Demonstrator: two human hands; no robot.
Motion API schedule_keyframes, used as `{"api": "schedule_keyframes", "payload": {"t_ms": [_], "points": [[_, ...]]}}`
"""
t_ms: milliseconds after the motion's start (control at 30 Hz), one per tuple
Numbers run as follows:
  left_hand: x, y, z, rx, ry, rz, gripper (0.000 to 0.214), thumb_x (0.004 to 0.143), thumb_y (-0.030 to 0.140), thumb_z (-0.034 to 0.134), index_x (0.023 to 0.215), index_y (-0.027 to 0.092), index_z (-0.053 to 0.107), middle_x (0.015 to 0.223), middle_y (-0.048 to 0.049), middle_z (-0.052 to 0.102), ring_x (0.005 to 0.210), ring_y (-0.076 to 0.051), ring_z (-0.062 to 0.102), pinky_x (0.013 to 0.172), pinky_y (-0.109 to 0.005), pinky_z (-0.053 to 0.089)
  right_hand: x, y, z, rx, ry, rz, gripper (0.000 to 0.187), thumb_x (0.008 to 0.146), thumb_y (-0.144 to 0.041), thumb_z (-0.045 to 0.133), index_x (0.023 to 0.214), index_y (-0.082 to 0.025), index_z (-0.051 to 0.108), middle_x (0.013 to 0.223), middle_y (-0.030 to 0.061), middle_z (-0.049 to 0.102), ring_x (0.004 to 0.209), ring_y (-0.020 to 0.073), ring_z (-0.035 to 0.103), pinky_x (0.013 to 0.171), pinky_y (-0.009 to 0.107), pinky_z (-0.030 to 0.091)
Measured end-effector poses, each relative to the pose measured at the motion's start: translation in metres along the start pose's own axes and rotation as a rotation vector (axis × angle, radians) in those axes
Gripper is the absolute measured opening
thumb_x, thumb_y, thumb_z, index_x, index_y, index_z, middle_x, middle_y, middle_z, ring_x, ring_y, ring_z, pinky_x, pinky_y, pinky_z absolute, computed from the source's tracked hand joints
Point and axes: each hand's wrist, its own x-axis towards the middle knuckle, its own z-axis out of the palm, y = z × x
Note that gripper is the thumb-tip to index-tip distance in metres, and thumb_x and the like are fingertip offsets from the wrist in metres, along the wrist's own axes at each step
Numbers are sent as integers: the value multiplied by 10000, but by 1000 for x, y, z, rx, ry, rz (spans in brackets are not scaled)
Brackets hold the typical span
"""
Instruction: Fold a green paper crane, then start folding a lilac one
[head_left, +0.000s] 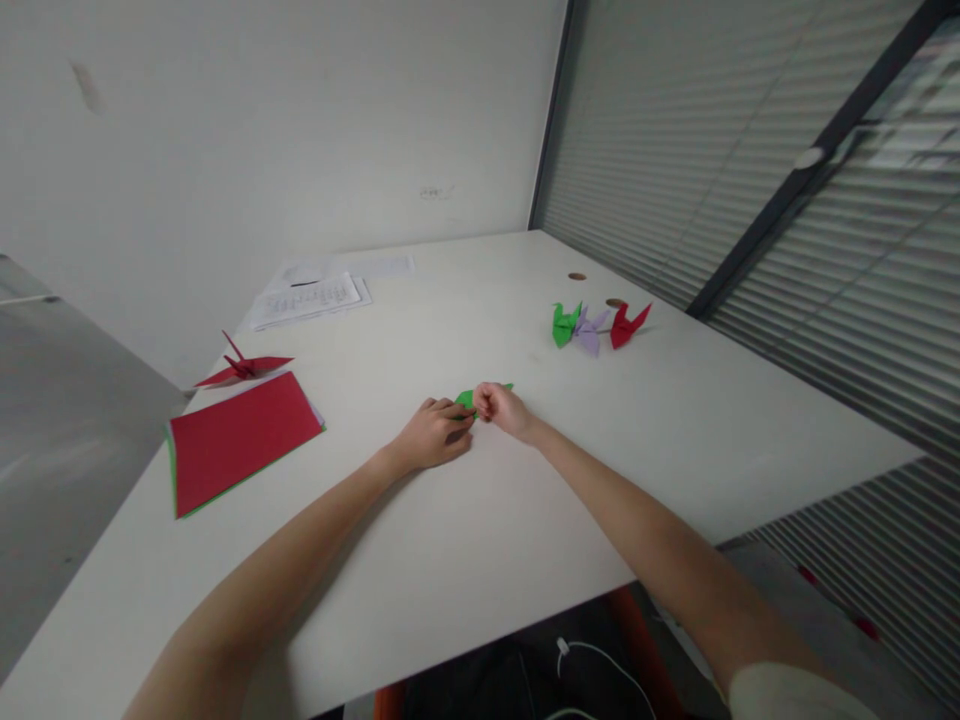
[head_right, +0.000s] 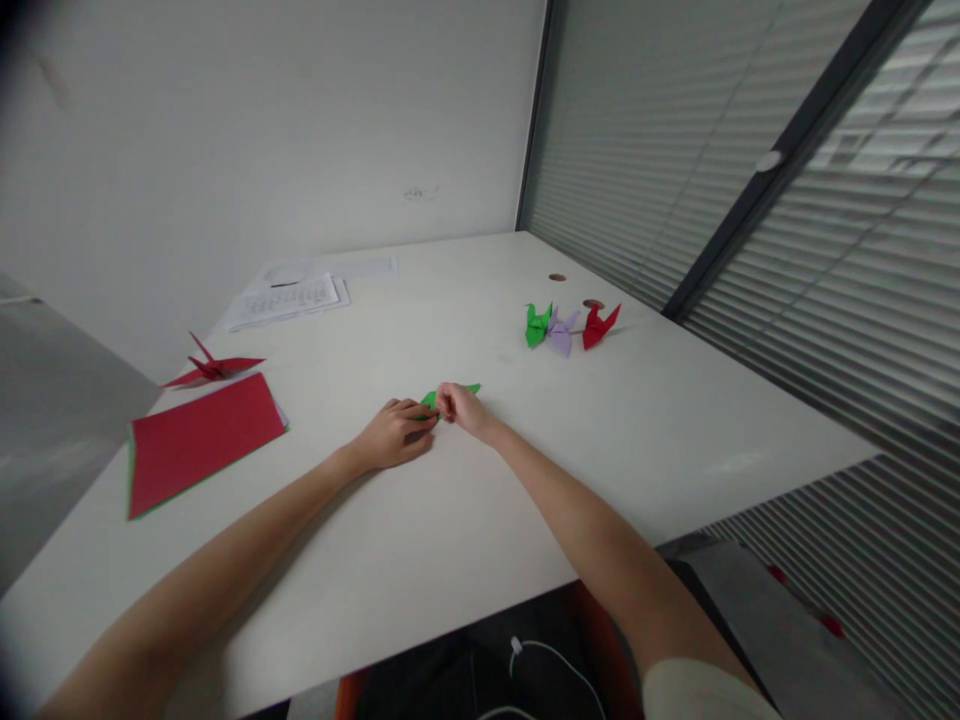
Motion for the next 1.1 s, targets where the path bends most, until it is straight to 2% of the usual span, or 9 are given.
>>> {"api": "schedule_keyframes", "payload": {"t_ms": [133, 233, 400, 633, 767, 867, 933, 1000, 1100], "points": [[0, 0, 0, -1, -2, 4, 276, 890, 325, 465, 1033, 213, 672, 1086, -72, 657, 976, -223, 568, 843, -379, 408, 0, 1, 1, -274, -36, -117, 277, 810, -255, 331, 537, -220, 363, 512, -35, 379, 529, 123, 339, 553, 260, 285], [0, 0, -1, -1, 5, 9, 270, 890, 321, 473, 1032, 209, 673, 1081, -70, 656, 980, -220, 566, 844, -378, 409, -1, 0, -2, -343, -29, -152, 281, 811, -228, 330, 531, -218, 355, 510, -41, 369, 539, 123, 341, 569, 264, 278], [-1, 0, 0, -1, 13, 9, 264, 899, 323, 471, 1022, 214, 677, 1126, -71, 651, 1004, -223, 565, 842, -375, 405, 0, 2, -11, -357, 42, -123, 311, 813, -215, 321, 502, -219, 330, 489, -44, 345, 536, 123, 343, 571, 269, 268], [-1, 0, 1, 12, 16, 12, 260, 903, 327, 477, 1025, 206, 672, 1117, -69, 656, 1000, -224, 572, 845, -375, 409, 4, 4, -14, -336, 50, -96, 343, 823, -231, 323, 482, -214, 361, 475, -43, 377, 522, 116, 371, 576, 270, 287], [-2, -2, 3, 10, 29, 23, 266, 906, 326, 478, 1046, 205, 669, 1126, -75, 660, 1017, -227, 584, 853, -379, 416, 7, 11, -9, -291, 79, -100, 434, 884, -366, 325, 480, -215, 376, 466, -42, 376, 508, 115, 379, 574, 277, 305], [-3, -3, 5, -1, 57, 26, 273, 911, 311, 471, 1082, 209, 658, 1137, -82, 662, 1057, -229, 590, 870, -379, 419, 5, 16, -12, -225, 139, -156, 478, 904, -490, 337, 530, -211, 437, 495, -38, 412, 513, 120, 403, 569, 280, 337], [-3, -3, 7, -16, 75, 35, 277, 912, 304, 471, 1097, 208, 652, 1140, -85, 668, 1097, -229, 586, 885, -380, 420, 1, 16, -17, -233, 193, -235, 468, 911, -517, 359, 612, -199, 527, 579, -11, 521, 581, 136, 477, 617, 287, 388], [-4, -3, 7, -35, 87, 42, 282, 910, 304, 477, 1113, 203, 644, 1148, -90, 671, 1130, -228, 579, 904, -382, 420, -3, 12, -25, -346, 207, -330, 445, 925, -503, 382, 722, -190, 624, 743, 34, 647, 752, 165, 561, 761, 315, 424], [-4, -3, 8, -54, 88, 32, 304, 905, 309, 483, 1149, 192, 622, 1172, -101, 664, 1143, -226, 577, 921, -382, 418, -6, 8, -35, -542, 106, -381, 451, 959, -463, 351, 857, -200, 703, 916, 58, 716, 928, 188, 584, 920, 357, 396]]}}
